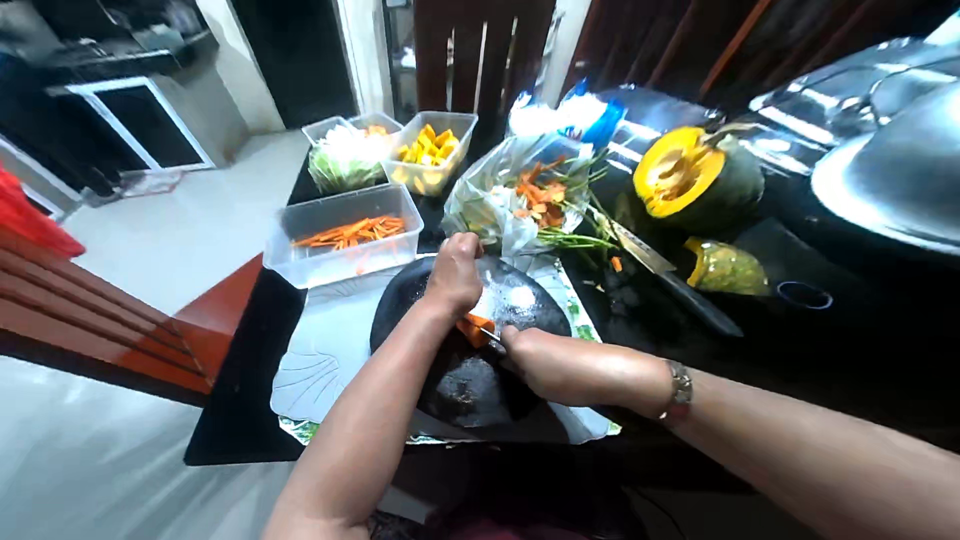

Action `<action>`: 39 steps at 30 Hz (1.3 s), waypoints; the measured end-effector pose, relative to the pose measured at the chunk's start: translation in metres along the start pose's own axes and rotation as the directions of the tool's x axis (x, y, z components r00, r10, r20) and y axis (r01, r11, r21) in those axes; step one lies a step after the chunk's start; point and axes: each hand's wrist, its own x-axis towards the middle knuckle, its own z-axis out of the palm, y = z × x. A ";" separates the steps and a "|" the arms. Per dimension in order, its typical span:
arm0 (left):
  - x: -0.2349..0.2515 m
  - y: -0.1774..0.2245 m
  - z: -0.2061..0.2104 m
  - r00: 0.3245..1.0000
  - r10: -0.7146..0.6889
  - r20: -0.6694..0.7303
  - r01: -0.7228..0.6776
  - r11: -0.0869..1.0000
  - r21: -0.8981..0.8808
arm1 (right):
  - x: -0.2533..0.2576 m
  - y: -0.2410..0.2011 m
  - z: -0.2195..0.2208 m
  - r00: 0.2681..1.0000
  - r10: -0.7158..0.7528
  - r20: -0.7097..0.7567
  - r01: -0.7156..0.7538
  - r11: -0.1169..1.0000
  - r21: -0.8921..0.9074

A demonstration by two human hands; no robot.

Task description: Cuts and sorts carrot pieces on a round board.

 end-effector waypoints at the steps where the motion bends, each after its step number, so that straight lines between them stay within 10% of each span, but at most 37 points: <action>1: 0.003 0.009 -0.011 1.000 0.003 -0.031 -0.003 1.000 0.007 | 0.001 0.002 0.001 1.000 -0.009 -0.009 0.009 1.000 0.024; 7: 0.012 0.038 -0.024 0.915 0.264 -0.305 -0.269 0.963 0.028 | -0.001 0.005 -0.001 0.999 -0.011 0.032 0.007 0.992 0.123; 13: 0.004 -0.028 0.035 0.987 0.159 0.014 -0.158 0.986 -0.058 | 0.003 0.001 0.001 0.998 0.012 0.059 -0.012 1.000 0.005; 20: -0.026 -0.024 0.020 0.920 0.236 -0.314 -0.310 0.927 -0.211 | 0.006 0.016 -0.008 0.995 0.010 0.100 -0.037 0.961 0.274; 25: -0.083 -0.030 0.008 0.955 0.296 0.013 -0.295 0.953 -0.070 | 0.013 0.035 -0.004 0.987 -0.092 0.133 0.005 0.840 0.543; 34: -0.095 -0.042 0.013 0.926 0.375 -0.045 -0.370 0.924 0.095 | 0.001 0.053 0.008 0.999 -0.031 -0.010 0.025 0.511 0.859; 39: -0.092 -0.028 0.008 0.971 0.016 -0.237 -0.091 0.947 -0.308 | -0.003 0.054 0.007 0.999 -0.015 -0.046 0.047 0.544 0.838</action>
